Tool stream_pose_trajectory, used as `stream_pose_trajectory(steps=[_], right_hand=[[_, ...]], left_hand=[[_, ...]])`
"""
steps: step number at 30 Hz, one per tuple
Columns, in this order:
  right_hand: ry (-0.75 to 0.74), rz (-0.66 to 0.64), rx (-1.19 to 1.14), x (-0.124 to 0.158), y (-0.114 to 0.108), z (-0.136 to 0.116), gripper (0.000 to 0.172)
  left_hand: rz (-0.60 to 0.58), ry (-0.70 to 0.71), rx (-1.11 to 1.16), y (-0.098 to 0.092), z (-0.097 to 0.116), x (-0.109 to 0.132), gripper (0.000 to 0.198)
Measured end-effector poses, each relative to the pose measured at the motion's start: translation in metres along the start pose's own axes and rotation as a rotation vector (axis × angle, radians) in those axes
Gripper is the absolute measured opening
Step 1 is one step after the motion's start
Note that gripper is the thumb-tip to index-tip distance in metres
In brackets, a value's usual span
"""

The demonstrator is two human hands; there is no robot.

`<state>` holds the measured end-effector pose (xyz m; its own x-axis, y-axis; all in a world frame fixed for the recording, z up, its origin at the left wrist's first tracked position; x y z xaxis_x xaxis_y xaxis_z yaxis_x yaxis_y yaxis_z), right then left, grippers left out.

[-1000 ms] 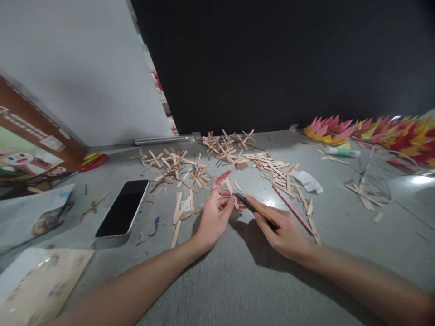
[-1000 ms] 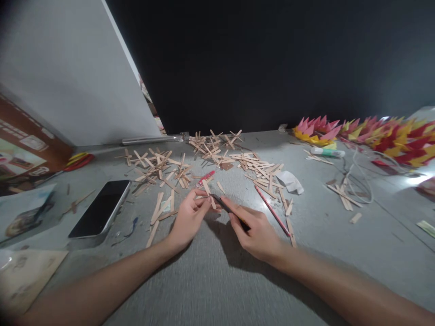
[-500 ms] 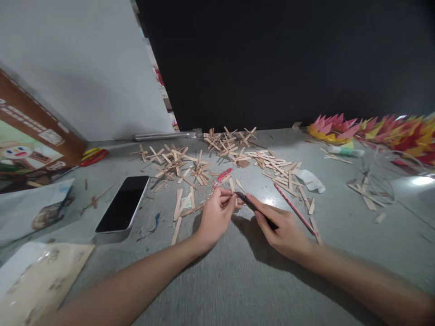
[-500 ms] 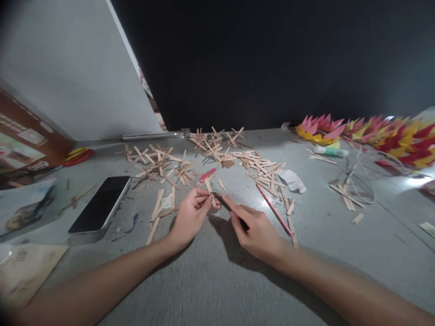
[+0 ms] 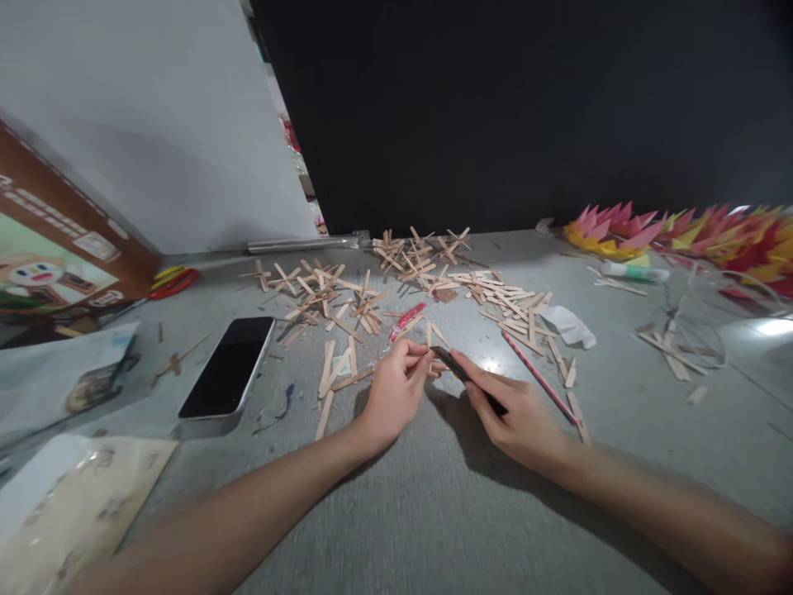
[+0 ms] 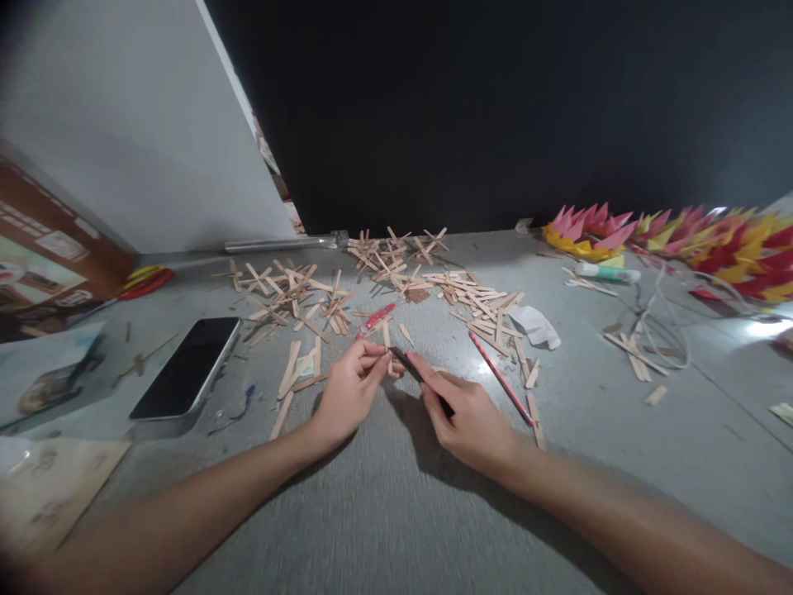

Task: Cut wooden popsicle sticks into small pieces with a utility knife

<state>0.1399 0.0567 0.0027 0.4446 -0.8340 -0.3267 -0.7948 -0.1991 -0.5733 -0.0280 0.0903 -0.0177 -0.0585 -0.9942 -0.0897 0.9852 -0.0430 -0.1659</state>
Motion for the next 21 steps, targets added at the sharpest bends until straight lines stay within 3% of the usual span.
stream_pose_trajectory(steps=[11,21], right_hand=[[0.127,-0.019,-0.097,-0.0055,-0.006,0.0073,0.052],[0.152,-0.033,-0.151,-0.009,-0.0067,0.0082,0.052]], left_hand=[[-0.058,-0.033,0.137,0.0025,-0.0012,-0.0049,0.033],[-0.048,-0.053,0.186,0.0041,-0.0043,-0.0052,0.032]])
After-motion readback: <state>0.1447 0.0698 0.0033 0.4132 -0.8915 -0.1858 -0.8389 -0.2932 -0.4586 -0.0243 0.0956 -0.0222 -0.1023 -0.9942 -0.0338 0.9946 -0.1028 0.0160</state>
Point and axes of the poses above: each hand's wrist, its own x-axis away from the middle knuckle, its own y-axis out of the palm, z = x × y, the point moved 9 cm from there along -x, towards the middle knuckle, and after that the axes turned 9 degrees about -x, right-handed, at the moved point
